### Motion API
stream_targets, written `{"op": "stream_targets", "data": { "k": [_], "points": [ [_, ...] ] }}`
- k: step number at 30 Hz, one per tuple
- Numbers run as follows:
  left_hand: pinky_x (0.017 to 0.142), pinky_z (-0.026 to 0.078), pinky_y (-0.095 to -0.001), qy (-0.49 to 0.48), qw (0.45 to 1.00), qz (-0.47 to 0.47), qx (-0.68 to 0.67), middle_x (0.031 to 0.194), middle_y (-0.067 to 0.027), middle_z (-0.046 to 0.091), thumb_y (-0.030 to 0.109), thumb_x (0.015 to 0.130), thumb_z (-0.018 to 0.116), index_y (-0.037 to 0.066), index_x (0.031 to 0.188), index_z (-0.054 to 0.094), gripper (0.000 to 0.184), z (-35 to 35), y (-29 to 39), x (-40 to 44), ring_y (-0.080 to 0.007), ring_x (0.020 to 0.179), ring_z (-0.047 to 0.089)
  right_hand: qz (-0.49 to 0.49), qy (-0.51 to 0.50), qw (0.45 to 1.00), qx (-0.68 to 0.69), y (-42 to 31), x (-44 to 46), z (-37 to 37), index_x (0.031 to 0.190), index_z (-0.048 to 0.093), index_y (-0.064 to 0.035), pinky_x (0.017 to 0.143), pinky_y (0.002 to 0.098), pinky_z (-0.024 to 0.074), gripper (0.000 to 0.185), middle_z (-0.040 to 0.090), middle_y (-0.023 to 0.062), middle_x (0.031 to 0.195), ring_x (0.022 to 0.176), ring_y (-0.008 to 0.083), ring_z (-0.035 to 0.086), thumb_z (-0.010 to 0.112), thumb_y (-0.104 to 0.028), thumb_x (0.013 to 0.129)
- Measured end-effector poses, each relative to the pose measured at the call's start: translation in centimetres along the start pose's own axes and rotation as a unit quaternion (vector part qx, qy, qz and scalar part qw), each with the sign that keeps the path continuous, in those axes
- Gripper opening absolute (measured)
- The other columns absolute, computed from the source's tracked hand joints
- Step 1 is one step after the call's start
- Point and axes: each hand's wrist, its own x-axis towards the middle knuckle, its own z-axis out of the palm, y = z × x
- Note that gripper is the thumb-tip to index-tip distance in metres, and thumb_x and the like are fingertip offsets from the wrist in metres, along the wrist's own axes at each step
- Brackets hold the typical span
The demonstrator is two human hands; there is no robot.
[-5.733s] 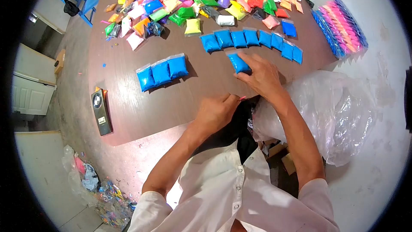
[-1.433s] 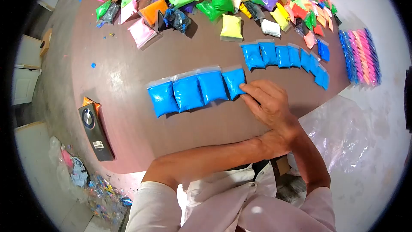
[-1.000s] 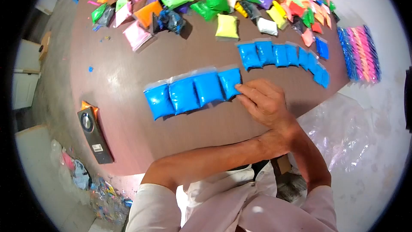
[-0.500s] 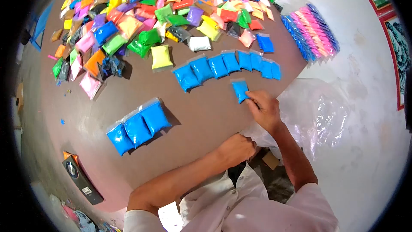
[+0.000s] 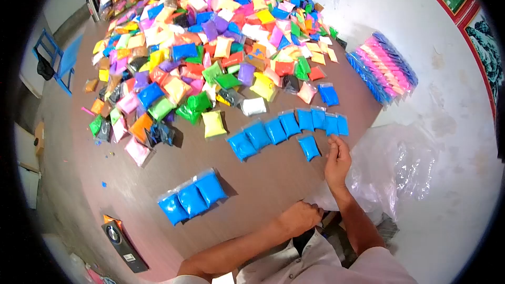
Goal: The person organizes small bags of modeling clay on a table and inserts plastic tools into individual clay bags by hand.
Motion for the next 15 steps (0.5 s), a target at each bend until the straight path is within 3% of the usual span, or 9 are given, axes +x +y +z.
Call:
{"op": "stream_targets", "data": {
  "k": [1, 7, 15],
  "points": [
    [0.076, 0.059, -0.0399, -0.002, 1.000, 0.000, 0.006, 0.091, -0.0107, 0.074, 0.012, 0.090, 0.064, 0.008, 0.096, 0.073, 0.012, 0.3, 0.0, 0.0, -0.0275, 0.085, 0.075, -0.085, 0.007, 0.994, -0.062, 0.2, 0.1, 0.3, 0.118, 0.071, 0.0013, 0.091, 0.0404, 0.0544, 0.025, 0.071, 0.0165, 0.111, 0.101, 0.0309, 0.069, 0.055, 0.001, 0.099],
    [0.077, 0.059, -0.0391, -0.019, 1.000, -0.016, 0.019, 0.090, -0.0104, 0.074, 0.015, 0.090, 0.064, 0.007, 0.092, 0.072, 0.011, 1.5, -0.1, 0.3, -0.0268, 0.087, 0.075, -0.144, 0.003, 0.986, -0.087, -1.0, 0.1, 0.2, 0.110, 0.073, 0.0014, 0.094, 0.0412, 0.0534, 0.039, 0.071, 0.0176, 0.106, 0.105, 0.0337, 0.069, 0.046, 0.011, 0.084],
    [0.078, 0.059, -0.0402, -0.010, 0.999, -0.035, 0.002, 0.089, -0.0135, 0.073, 0.014, 0.089, 0.064, 0.002, 0.099, 0.068, 0.016, 1.1, 0.1, 0.1, -0.0290, 0.084, 0.074, -0.108, 0.000, 0.992, -0.058, -0.8, -0.3, 0.1, 0.108, 0.073, 0.0020, 0.091, 0.0410, 0.0547, 0.035, 0.071, 0.0179, 0.106, 0.102, 0.0336, 0.069, 0.048, 0.008, 0.085]
  ]
}}
